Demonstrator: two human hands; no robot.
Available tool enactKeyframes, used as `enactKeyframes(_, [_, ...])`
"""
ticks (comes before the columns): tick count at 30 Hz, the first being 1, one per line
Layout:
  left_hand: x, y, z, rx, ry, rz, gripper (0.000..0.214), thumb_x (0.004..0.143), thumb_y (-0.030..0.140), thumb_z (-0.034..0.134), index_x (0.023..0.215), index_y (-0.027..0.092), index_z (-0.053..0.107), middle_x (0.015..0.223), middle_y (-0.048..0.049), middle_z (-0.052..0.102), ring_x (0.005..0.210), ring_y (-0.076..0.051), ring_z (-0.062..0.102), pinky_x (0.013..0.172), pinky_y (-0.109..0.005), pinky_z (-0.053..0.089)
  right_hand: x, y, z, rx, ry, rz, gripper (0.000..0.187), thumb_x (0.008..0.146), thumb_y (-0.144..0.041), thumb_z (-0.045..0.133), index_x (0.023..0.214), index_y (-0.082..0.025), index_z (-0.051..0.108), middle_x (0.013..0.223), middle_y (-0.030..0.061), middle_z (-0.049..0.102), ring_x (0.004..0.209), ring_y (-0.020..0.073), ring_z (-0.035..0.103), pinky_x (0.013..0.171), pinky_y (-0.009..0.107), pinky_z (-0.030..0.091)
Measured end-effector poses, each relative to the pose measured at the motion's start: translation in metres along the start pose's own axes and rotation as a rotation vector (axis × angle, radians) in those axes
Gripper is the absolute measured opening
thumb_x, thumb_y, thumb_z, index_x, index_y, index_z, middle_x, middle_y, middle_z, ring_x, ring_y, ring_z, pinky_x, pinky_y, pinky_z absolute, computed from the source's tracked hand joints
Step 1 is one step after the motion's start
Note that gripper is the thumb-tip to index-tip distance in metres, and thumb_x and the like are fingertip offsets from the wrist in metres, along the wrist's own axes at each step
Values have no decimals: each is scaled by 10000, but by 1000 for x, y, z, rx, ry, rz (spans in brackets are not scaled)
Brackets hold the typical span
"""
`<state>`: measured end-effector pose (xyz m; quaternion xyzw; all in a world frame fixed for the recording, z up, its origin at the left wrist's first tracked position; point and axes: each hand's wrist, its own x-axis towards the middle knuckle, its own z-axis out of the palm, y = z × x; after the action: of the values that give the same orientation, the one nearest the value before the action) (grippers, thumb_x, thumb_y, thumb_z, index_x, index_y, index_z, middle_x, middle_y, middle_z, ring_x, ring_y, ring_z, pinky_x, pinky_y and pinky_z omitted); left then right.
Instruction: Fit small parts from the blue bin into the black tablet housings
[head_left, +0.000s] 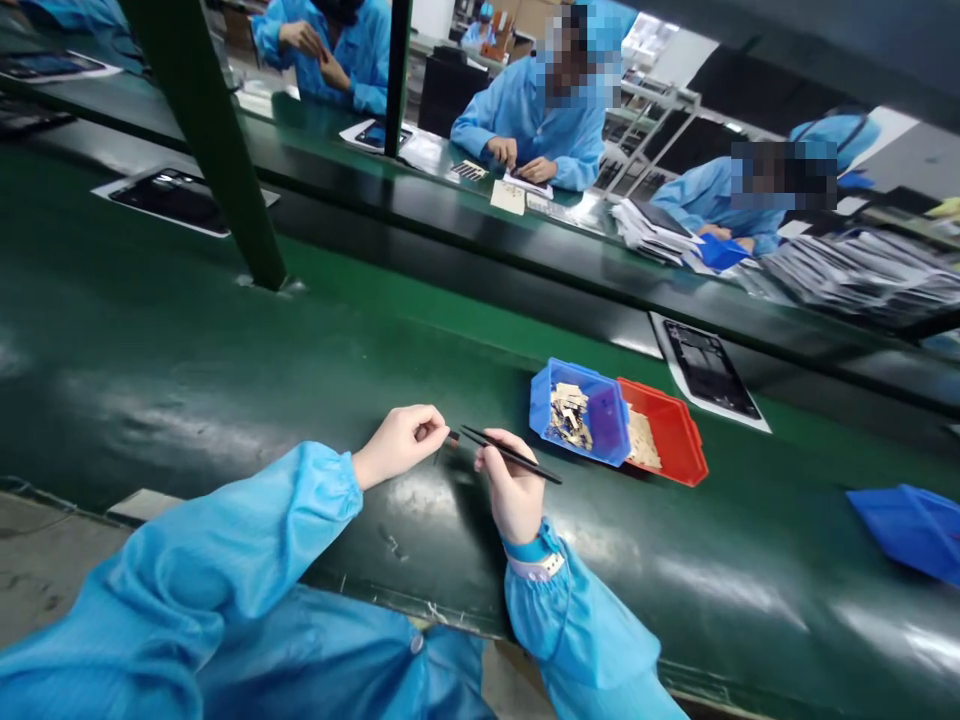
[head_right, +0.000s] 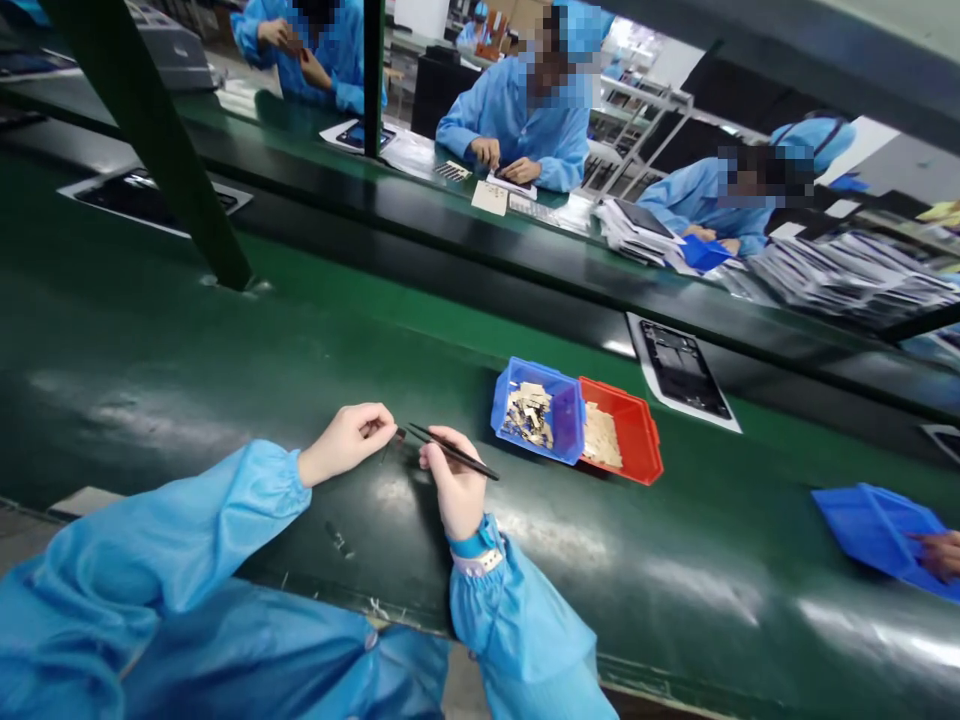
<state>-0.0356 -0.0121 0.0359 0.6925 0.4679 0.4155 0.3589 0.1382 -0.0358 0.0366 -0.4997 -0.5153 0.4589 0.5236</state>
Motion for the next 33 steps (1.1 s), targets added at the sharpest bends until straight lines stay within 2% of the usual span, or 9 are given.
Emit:
enactKeyframes(6, [0,3,-5,-44,-44,-14,179,833,242,496,684,156,545,626,27,529,550,-86,421,533,-207,340,-1,3,-2,-11,-41,27,157,788,-309,645,921,-229,626,780,13,616,646,146,565,613,294,472])
enactKeyframes(13, [-2,4,-6,-117,-162,-5,171,837,225,475,691,161,537,658,15,532,590,-94,448,531,-197,349,1,10,-6,75,-43,0,159,841,-365,567,896,-222,610,734,-5,588,639,135,558,637,290,463])
enactKeyframes(22, [-3,5,-5,-188,-125,-19,175,839,216,484,680,152,523,633,30,509,575,-84,431,533,-192,333,1,14,-9,121,-48,-45,117,826,-339,608,876,-236,630,745,-20,601,633,111,557,603,241,450])
enactKeyframes(33, [-5,2,-5,-211,-168,14,146,838,205,495,710,154,543,665,22,534,603,-89,458,538,-188,341,0,12,-6,156,-82,-31,161,814,-369,615,876,-229,663,726,1,647,620,134,612,585,266,509])
